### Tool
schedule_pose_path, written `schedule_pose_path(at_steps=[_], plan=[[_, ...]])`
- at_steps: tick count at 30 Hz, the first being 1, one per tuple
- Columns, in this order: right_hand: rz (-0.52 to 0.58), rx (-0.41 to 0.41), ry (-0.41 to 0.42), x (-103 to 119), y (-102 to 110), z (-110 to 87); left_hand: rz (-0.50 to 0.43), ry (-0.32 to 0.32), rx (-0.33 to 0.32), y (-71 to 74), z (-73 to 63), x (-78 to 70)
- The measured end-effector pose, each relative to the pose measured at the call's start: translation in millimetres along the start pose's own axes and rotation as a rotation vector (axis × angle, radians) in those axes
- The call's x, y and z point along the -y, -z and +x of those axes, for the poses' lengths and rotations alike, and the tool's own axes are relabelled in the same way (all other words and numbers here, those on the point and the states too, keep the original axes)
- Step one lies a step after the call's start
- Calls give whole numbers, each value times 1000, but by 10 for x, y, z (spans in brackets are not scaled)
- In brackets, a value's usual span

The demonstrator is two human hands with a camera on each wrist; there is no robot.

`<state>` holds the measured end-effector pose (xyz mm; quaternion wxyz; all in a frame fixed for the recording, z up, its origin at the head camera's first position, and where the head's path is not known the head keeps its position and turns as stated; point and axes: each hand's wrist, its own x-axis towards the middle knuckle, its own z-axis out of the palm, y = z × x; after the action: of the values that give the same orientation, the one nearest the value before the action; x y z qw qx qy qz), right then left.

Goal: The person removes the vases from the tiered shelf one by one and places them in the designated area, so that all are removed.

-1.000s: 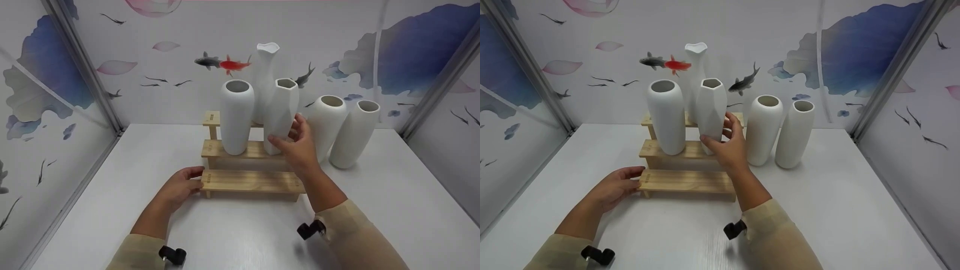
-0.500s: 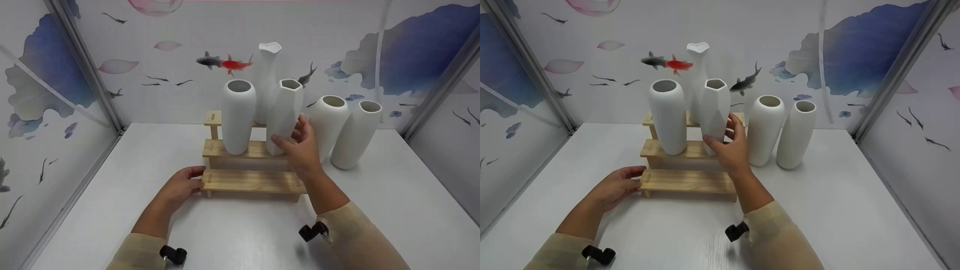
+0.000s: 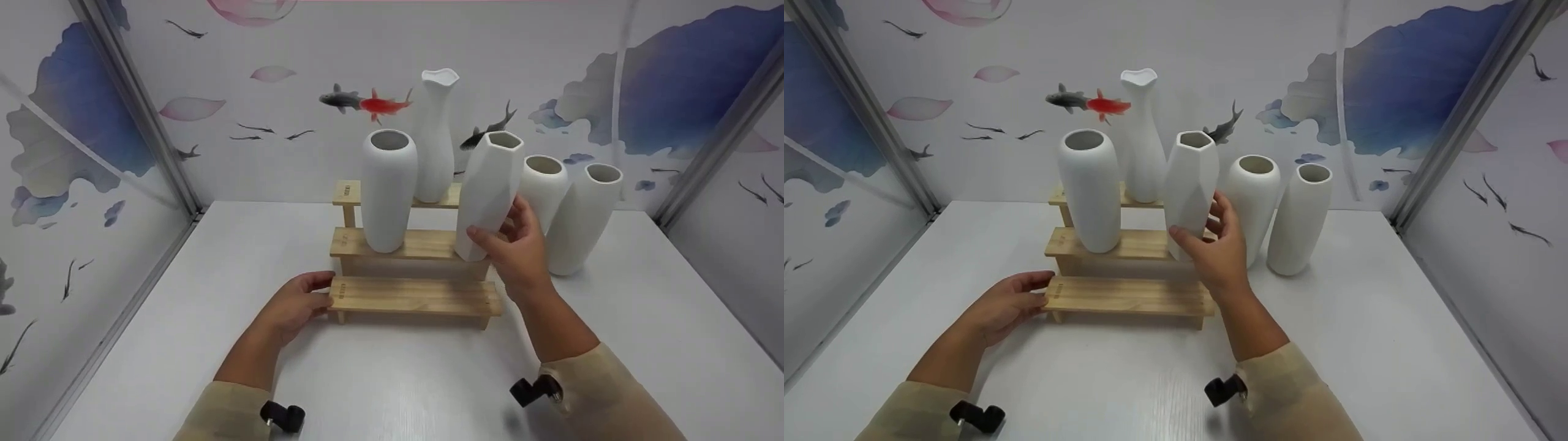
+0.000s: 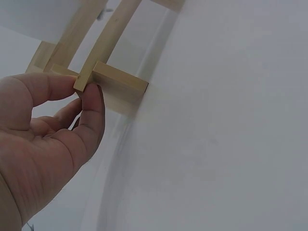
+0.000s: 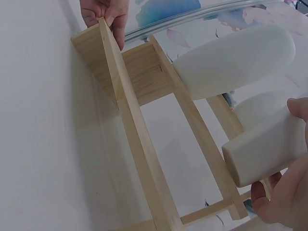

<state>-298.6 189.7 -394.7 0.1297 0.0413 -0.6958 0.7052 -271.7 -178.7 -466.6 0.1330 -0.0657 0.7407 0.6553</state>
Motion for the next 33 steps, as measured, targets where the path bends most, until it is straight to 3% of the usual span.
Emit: schedule_pose_path(at_steps=[15,22,33], plan=[[-22,-66,16,4,469,-114,-14,-15,19,21,16,15],[-55,-111,-23,-12,734,-150,-10,-9,13,20,23,10],[-24,-252,-67,-35,1138,-133,-5,6,2,-5,-3,3]])
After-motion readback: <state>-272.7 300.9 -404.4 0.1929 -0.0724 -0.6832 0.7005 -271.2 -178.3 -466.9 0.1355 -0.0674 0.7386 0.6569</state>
